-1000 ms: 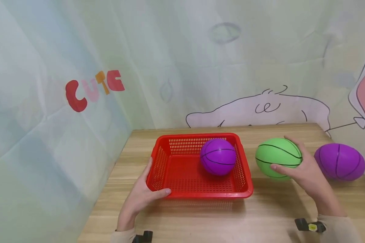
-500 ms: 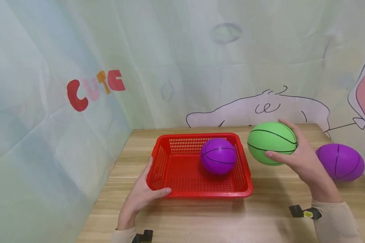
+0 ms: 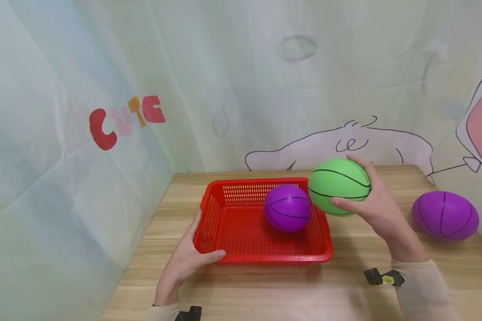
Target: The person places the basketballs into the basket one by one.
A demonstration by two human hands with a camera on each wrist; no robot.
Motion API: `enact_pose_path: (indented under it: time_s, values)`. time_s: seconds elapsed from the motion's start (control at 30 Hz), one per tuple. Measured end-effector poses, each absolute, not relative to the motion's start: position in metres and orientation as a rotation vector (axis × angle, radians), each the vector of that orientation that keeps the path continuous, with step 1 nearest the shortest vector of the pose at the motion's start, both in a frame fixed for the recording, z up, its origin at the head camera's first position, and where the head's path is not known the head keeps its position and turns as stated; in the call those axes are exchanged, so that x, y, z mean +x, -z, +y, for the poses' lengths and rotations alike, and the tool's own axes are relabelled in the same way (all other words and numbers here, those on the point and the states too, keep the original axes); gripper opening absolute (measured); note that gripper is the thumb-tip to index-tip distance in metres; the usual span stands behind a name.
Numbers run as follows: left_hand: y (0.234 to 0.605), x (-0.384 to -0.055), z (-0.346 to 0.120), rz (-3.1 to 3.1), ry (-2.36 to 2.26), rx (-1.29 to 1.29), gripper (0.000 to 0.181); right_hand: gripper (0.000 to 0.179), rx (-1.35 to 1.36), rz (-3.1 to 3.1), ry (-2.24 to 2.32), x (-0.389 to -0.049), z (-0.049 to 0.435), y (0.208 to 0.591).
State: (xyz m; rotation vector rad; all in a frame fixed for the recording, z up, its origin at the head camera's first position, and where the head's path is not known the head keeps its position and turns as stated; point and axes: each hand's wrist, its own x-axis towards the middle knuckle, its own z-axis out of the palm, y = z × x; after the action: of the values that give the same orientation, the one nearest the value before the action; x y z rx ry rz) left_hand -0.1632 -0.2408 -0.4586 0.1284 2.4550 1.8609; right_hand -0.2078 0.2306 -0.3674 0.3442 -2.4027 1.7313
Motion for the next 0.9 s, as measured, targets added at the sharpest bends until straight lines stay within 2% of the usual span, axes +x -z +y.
enact_pose_path:
  time_s: [0.9]
  values:
    - [0.459,-0.164,-0.241,2.466,-1.858,0.113,0.130,0.113,0.538,-2.353,-1.970,-0.215,0.131,0.356]
